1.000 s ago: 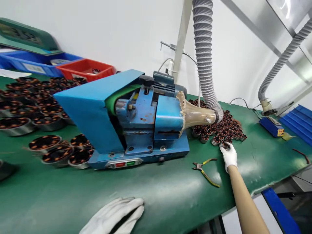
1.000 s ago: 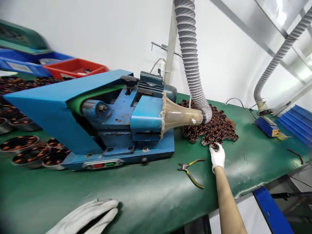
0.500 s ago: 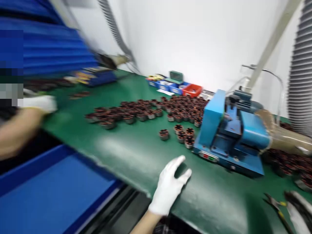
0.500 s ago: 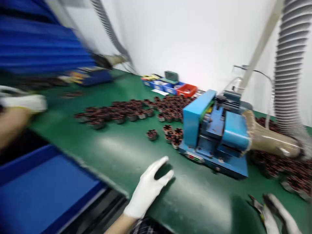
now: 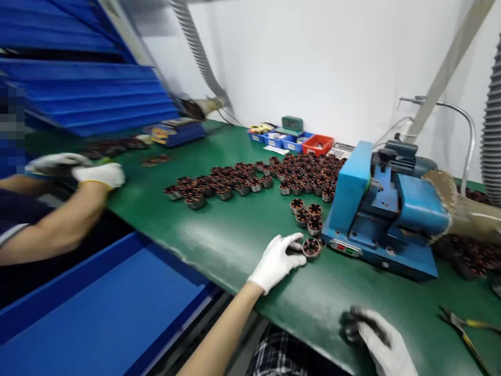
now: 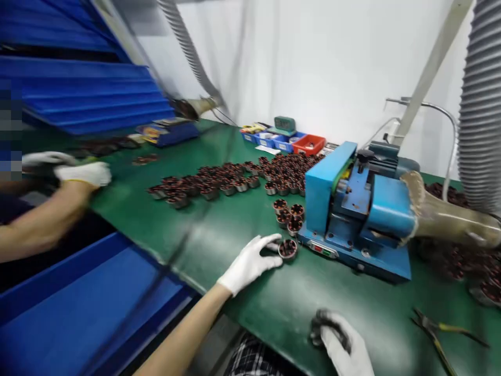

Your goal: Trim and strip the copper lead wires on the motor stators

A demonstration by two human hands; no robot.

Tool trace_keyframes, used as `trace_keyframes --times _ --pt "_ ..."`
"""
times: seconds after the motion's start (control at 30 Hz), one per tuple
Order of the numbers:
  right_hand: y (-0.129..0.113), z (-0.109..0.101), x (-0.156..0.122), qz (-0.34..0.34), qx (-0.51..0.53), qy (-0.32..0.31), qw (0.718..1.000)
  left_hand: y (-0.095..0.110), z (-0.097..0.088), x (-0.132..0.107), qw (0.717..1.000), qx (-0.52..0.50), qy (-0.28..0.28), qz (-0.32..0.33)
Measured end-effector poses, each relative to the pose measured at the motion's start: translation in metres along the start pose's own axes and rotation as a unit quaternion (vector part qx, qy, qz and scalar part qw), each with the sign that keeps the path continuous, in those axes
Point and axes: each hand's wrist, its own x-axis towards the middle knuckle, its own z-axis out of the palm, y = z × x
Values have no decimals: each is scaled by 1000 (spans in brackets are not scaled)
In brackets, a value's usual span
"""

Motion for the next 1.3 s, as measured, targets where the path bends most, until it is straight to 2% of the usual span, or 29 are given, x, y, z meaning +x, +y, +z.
trace_keyframes --times 0.07,0.13,0.23,0.37,0.43,0.57,0.7,0.77,0.83,0.9,0.97,1.07,1.17,1.3 --pt "-11 3 6 11 21 43 999 17 22 -20 997 15 -59 52" --pt "-22 3 13 14 -45 105 993 34 42 -34 989 19 -102 102" --pt "-39 -5 18 4 -160 182 970 59 69 -43 976 15 -140 164" --pt "-56 -20 15 30 -170 146 974 80 94 -49 963 -2 -159 216" --pt "-62 -27 12 47 -162 116 979 82 97 -54 959 -13 -169 229" --pt "-67 -40 8 58 -128 64 988 79 90 -64 947 -1 -188 259" --pt "-69 -44 6 45 -82 18 995 82 94 -68 958 24 -115 262" --pt "-70 -41 7 47 -112 -1 993 84 99 -68 962 4 -90 257" --pt "-72 -38 8 39 -184 -8 982 84 100 -68 960 -15 -98 263" --pt "-73 -35 10 17 -253 -6 967 81 98 -68 953 -13 -119 279" --pt "-72 -33 12 -4 -265 -13 964 78 96 -69 950 5 -124 285" --pt "-67 -28 15 -19 -179 3 984 77 99 -69 952 12 -99 289" --pt "-60 -24 17 -21 -95 45 994 79 104 -68 954 13 -86 288" --pt "-54 -40 15 -20 10 104 994 83 101 -66 959 -14 -103 263"
